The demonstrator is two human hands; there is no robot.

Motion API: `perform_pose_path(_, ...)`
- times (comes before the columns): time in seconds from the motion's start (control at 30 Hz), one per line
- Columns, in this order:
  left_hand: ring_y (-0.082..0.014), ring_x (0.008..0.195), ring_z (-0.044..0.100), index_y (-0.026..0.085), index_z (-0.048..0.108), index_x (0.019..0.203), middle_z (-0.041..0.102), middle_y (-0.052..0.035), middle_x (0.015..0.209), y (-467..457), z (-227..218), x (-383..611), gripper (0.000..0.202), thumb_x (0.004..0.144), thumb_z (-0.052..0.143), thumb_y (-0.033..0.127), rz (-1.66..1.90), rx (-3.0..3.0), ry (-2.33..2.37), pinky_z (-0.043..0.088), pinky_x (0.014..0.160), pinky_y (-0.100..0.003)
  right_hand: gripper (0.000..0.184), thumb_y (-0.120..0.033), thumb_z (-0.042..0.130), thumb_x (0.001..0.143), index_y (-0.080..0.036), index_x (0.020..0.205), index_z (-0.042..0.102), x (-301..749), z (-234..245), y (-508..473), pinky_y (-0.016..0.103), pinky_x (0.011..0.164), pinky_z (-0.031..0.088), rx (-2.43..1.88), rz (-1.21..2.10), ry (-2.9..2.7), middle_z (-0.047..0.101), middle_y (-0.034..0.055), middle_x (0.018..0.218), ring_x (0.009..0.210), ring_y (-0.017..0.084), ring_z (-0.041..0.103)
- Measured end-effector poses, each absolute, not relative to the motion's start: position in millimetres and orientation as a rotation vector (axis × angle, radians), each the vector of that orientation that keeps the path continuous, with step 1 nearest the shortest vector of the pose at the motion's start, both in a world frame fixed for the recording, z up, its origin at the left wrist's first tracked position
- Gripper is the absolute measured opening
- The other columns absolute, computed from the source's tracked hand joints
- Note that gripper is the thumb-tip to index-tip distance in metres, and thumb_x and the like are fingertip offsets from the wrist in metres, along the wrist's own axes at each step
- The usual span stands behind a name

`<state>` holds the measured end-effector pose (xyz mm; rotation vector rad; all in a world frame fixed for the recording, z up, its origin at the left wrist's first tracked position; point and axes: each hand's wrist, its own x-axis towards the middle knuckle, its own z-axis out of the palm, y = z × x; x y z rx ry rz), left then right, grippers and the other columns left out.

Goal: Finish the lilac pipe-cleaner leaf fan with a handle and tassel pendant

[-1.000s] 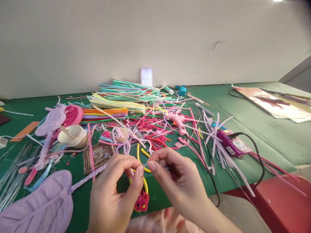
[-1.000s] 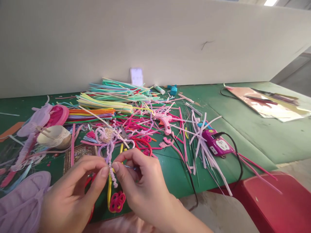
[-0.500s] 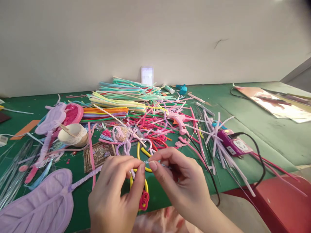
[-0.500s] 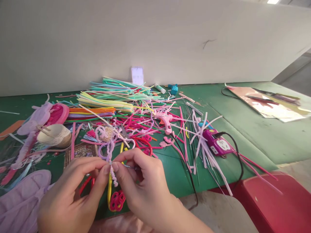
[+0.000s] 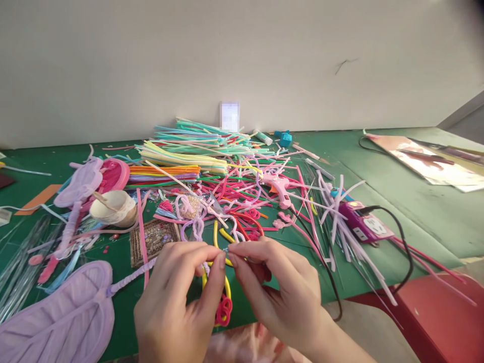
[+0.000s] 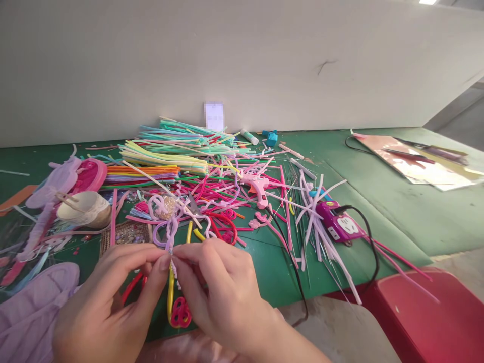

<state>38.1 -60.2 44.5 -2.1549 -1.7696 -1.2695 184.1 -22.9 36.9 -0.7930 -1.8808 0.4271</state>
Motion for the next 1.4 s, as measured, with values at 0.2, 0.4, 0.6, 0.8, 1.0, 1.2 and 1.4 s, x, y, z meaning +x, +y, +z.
perform_pose_path(0.2, -0.0119, 0.077, 0.062, 0.02, 0.059, 0.092, 0.066, -0.0003, 0.083, -60.3, 44.8, 38.9, 0.004, 0.092, 0.06, 0.016, -1.269, -2.162, -1.764, 0.05, 0.074, -0.023, 0.011, -0.007, 0.059, 0.09, -0.014, 0.099, 0.061, 183.7, 35.7, -22.4, 0.022, 0.046, 0.04, -0.79, 0.327, -1.916, 0.061, -0.0002, 0.065, 0.051, 0.009, 0.047)
perform_pose_path(0.4, -0.0118, 0.077, 0.063, 0.02, 0.059, 0.092, 0.066, 0.0002, 0.083, -60.6, 43.8, 37.9, 0.006, 0.091, 0.059, 0.014, -1.29, -2.173, -1.771, 0.05, 0.074, -0.023, 0.012, -0.009, 0.057, 0.091, -0.017, 0.1, 0.06, 184.0, 32.2, -20.3, 0.023, 0.047, 0.042, -0.787, 0.317, -1.938, 0.064, 0.0005, 0.068, 0.051, 0.01, 0.049)
perform_pose_path(0.6, -0.0111, 0.079, 0.062, 0.024, 0.058, 0.09, 0.065, 0.0025, 0.086, -62.2, 44.0, 38.5, 0.008, 0.093, 0.056, 0.017, -1.528, -2.145, -1.933, 0.05, 0.074, -0.023, 0.005, -0.015, 0.061, 0.089, -0.017, 0.09, 0.065, 185.1, 38.6, -24.9, 0.019, 0.05, 0.046, -0.899, 0.813, -1.835, 0.066, -0.0009, 0.067, 0.054, 0.009, 0.057)
perform_pose_path(0.8, -0.0108, 0.077, 0.062, 0.026, 0.061, 0.086, 0.064, 0.0041, 0.083, -60.7, 41.9, 38.3, 0.01, 0.091, 0.058, 0.018, -1.732, -2.125, -2.059, 0.05, 0.069, -0.021, 0.016, -0.022, 0.065, 0.088, -0.021, 0.104, 0.069, 188.7, 39.6, -17.8, 0.026, 0.081, 0.054, -0.958, 0.97, -1.7, 0.075, 0.0035, 0.097, 0.09, 0.016, 0.07)
perform_pose_path(1.0, -0.0098, 0.077, 0.062, 0.024, 0.061, 0.087, 0.064, 0.0039, 0.082, -56.8, 39.6, 36.1, 0.012, 0.091, 0.057, 0.014, -1.683, -2.219, -1.963, 0.051, 0.068, -0.02, 0.005, -0.02, 0.065, 0.089, -0.019, 0.085, 0.067, 184.0, 36.1, -12.3, 0.025, 0.066, 0.052, -0.852, 1.038, -1.652, 0.07, 0.0011, 0.078, 0.07, 0.013, 0.063)
perform_pose_path(1.2, -0.0096, 0.08, 0.061, 0.024, 0.058, 0.088, 0.062, 0.0029, 0.085, -56.6, 36.4, 32.1, 0.013, 0.091, 0.055, 0.012, -1.643, -2.306, -1.892, 0.051, 0.069, -0.019, 0.006, -0.012, 0.063, 0.087, -0.017, 0.085, 0.065, 183.7, 38.9, -13.0, 0.024, 0.066, 0.05, -0.784, 0.914, -1.752, 0.067, 0.0017, 0.077, 0.07, 0.012, 0.061)
perform_pose_path(1.4, -0.0111, 0.083, 0.058, 0.022, 0.056, 0.089, 0.061, 0.0011, 0.085, -58.8, 38.0, 31.7, 0.016, 0.09, 0.054, 0.007, -1.558, -2.297, -1.758, 0.05, 0.073, -0.022, 0.008, -0.012, 0.061, 0.088, -0.018, 0.082, 0.062, 181.7, 40.5, -16.4, 0.022, 0.061, 0.049, -0.783, 0.913, -1.742, 0.063, 0.0005, 0.072, 0.066, 0.011, 0.058)
